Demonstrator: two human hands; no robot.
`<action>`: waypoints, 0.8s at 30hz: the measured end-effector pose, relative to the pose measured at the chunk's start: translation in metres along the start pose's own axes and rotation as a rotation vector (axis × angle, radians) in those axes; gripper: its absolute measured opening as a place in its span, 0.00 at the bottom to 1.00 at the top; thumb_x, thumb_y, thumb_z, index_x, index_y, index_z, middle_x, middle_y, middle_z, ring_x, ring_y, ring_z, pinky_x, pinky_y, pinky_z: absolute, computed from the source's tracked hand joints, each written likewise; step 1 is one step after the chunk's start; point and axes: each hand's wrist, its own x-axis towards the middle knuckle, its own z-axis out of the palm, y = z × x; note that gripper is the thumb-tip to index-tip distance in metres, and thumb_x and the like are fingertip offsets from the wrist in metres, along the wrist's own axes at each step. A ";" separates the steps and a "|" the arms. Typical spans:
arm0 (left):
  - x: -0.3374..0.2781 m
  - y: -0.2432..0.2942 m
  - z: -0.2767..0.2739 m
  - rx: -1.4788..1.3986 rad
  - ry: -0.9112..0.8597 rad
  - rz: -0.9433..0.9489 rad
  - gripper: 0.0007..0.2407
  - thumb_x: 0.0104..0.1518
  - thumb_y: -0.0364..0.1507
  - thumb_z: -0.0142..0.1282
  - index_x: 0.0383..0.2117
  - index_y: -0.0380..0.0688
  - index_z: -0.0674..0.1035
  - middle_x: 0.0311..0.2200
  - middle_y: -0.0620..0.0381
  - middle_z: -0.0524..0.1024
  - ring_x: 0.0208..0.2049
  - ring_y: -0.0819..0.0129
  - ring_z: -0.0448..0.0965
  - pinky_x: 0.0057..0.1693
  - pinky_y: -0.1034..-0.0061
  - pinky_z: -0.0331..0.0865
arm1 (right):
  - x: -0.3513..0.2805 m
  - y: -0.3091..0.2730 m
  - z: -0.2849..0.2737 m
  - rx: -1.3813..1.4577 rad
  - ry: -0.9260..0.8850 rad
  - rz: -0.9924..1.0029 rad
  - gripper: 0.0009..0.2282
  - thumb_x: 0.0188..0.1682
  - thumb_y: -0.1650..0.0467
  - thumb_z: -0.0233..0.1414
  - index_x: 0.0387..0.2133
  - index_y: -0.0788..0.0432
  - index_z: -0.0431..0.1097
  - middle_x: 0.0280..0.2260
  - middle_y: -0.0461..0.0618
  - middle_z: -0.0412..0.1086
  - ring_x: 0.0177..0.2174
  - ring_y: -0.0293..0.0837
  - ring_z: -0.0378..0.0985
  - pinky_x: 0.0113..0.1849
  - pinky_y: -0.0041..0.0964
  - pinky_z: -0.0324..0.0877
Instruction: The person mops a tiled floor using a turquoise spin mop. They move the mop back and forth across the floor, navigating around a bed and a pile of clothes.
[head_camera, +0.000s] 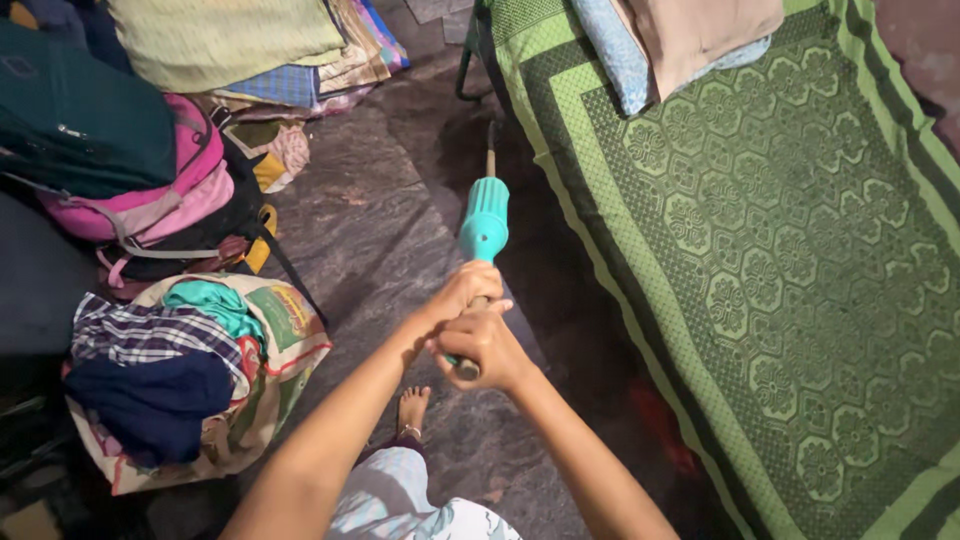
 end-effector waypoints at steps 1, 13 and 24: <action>0.000 -0.004 0.002 -0.008 -0.005 0.014 0.12 0.51 0.32 0.66 0.16 0.42 0.74 0.23 0.55 0.71 0.34 0.58 0.73 0.44 0.65 0.65 | -0.003 0.003 0.000 0.004 0.006 0.007 0.07 0.42 0.76 0.58 0.20 0.59 0.67 0.21 0.51 0.68 0.22 0.50 0.72 0.27 0.46 0.62; -0.071 0.115 0.047 -0.019 -0.092 0.031 0.13 0.51 0.34 0.65 0.15 0.44 0.75 0.19 0.57 0.71 0.30 0.60 0.72 0.43 0.67 0.65 | -0.081 -0.137 0.009 -0.049 0.092 0.122 0.15 0.41 0.77 0.60 0.13 0.59 0.58 0.16 0.50 0.61 0.18 0.50 0.65 0.26 0.46 0.54; -0.213 0.345 0.077 -0.119 -0.293 0.127 0.17 0.58 0.37 0.59 0.14 0.43 0.72 0.19 0.56 0.71 0.27 0.57 0.71 0.40 0.65 0.63 | -0.189 -0.391 0.050 0.097 0.145 0.186 0.17 0.43 0.79 0.60 0.13 0.59 0.57 0.14 0.50 0.59 0.16 0.50 0.63 0.24 0.44 0.51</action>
